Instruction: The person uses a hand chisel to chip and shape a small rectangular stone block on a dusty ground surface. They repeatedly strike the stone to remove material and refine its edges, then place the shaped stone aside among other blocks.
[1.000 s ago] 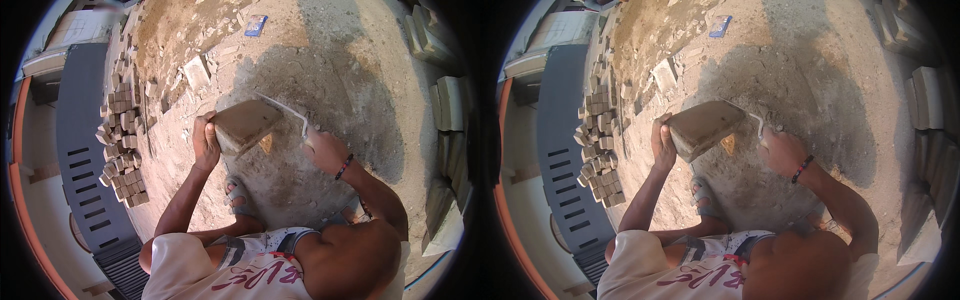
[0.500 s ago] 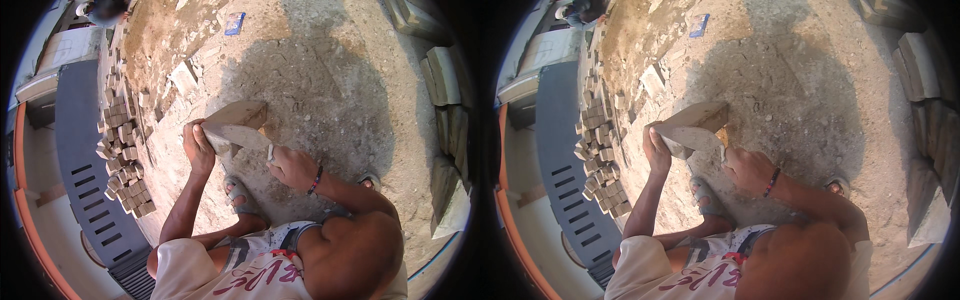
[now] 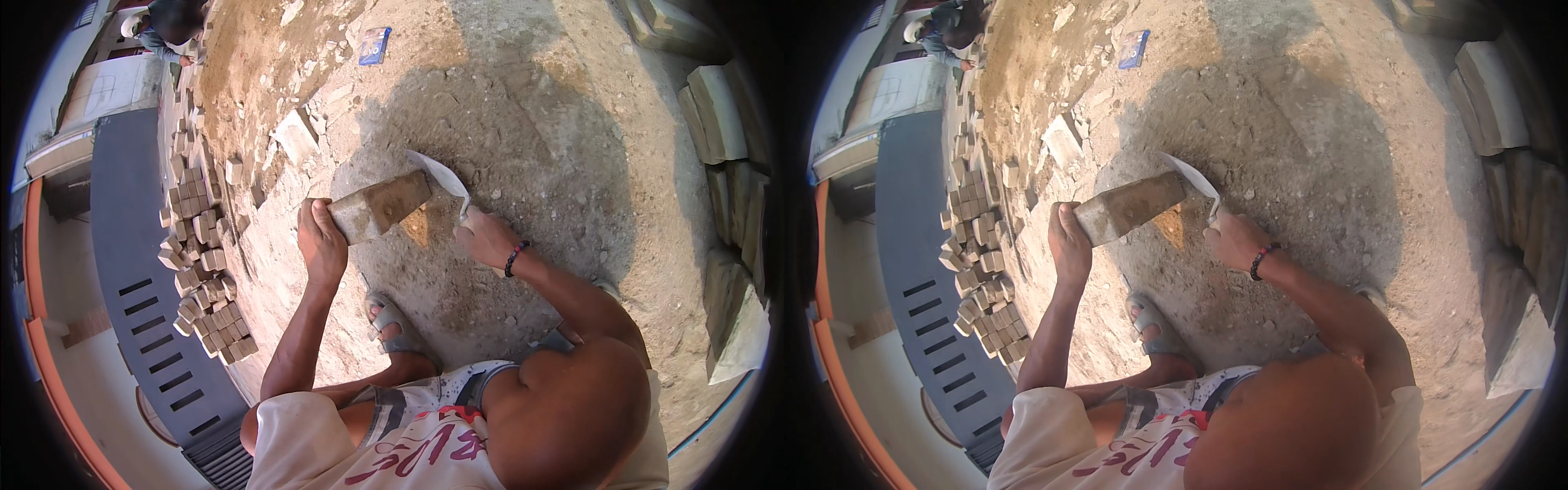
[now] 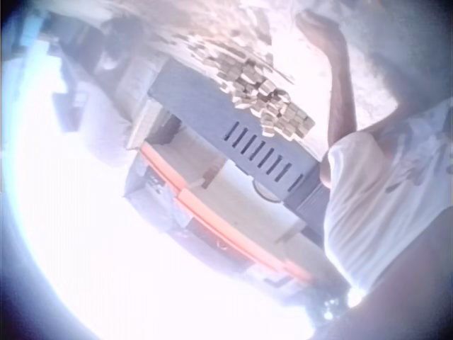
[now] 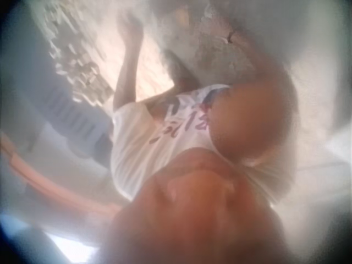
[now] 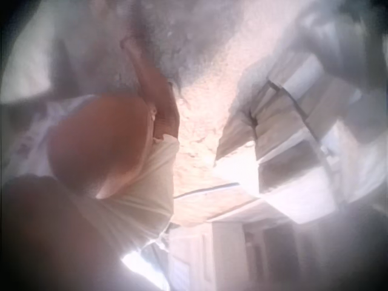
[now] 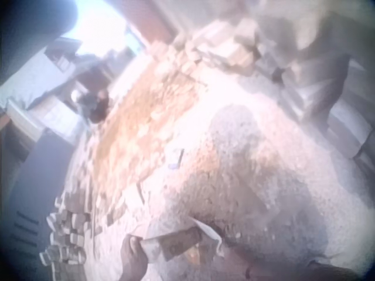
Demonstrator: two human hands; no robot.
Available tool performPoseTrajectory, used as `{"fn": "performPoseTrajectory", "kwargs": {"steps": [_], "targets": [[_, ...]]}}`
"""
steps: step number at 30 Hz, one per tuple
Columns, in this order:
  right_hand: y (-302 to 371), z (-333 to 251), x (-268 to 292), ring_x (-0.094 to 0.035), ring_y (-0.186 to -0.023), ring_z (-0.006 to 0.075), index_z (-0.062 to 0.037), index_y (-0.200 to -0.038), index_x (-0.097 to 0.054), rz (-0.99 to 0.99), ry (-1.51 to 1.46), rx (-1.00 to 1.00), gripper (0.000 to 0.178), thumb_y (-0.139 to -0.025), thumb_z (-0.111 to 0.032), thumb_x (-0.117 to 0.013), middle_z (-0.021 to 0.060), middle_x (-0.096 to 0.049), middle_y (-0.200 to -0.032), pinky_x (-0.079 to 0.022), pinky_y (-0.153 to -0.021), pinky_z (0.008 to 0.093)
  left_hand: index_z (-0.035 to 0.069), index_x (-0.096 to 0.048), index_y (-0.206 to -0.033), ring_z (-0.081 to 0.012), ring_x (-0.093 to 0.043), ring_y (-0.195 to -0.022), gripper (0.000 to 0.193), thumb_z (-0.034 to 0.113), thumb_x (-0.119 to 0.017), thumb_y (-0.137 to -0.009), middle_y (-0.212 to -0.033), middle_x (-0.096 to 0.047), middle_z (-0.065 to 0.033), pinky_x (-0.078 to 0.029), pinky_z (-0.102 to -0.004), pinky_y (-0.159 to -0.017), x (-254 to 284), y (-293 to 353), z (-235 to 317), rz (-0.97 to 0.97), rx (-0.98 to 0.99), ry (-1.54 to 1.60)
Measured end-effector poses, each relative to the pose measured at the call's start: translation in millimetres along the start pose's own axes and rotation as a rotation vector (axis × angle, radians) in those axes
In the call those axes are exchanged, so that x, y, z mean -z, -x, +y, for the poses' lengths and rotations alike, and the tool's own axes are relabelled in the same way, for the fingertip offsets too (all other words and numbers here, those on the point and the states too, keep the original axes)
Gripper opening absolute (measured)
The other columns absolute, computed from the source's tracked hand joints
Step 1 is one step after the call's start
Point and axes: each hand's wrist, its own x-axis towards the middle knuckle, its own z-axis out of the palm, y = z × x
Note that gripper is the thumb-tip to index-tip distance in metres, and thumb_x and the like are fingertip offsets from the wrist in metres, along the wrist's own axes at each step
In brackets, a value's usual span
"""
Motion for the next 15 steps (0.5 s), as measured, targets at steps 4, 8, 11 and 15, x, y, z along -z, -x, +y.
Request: {"fn": "performPoseTrajectory", "kwargs": {"steps": [4,8,11,15], "targets": [[42,-55,-9,-0.065,-0.088,0.0477,0.0087,-0.108,-0.054,0.01,-0.141,0.249,0.038,-0.093,-0.026,-0.058,0.0309,-0.067,-0.09,-0.051,-0.075,0.0537,-0.002,-0.055,-0.098,-0.0378,-0.053,-0.077,0.038,0.026,-0.033,-0.109,-0.083,-0.055,-0.0211,-0.043,-0.0445,-0.075,1,5,-9,-0.005,-0.02,-0.015],[-3,0,-33,-0.066,-0.089,0.0463,0.0075,-0.107,-0.053,-0.026,-0.058,-0.031,0.039,-0.093,-0.028,-0.06,0.03,-0.067,-0.091,-0.051,-0.075,0.0523,-0.001,-0.053,-0.094,-0.0299,-0.048,-0.068,0.037,0.025,-0.032,-0.109,-0.076,-0.05,-0.0174,-0.042,-0.0414,-0.069,-2,9,1,-0.055,0.05,0.061],[-10,-15,-5,-0.066,-0.085,0.0469,0.008,-0.103,-0.054,-0.027,-0.061,0.059,0.038,-0.092,-0.028,-0.061,0.0293,-0.067,-0.086,-0.053,-0.073,0.0501,-0.001,-0.053,-0.094,-0.0244,-0.045,-0.065,0.037,0.025,-0.032,-0.109,-0.073,-0.047,-0.0146,-0.041,-0.0392,-0.066,4,15,-2,-0.013,0.047,0.088],[5,-36,3,-0.066,-0.083,0.0469,0.0083,-0.102,-0.056,-0.084,-0.134,0.143,0.038,-0.091,-0.028,-0.06,0.0292,-0.067,-0.085,-0.053,-0.073,0.051,-0.002,-0.055,-0.095,-0.0238,-0.047,-0.067,0.038,0.025,-0.032,-0.109,-0.074,-0.049,-0.0148,-0.041,-0.0388,-0.067,-1,13,5,-0.009,0.013,0.131]]}}
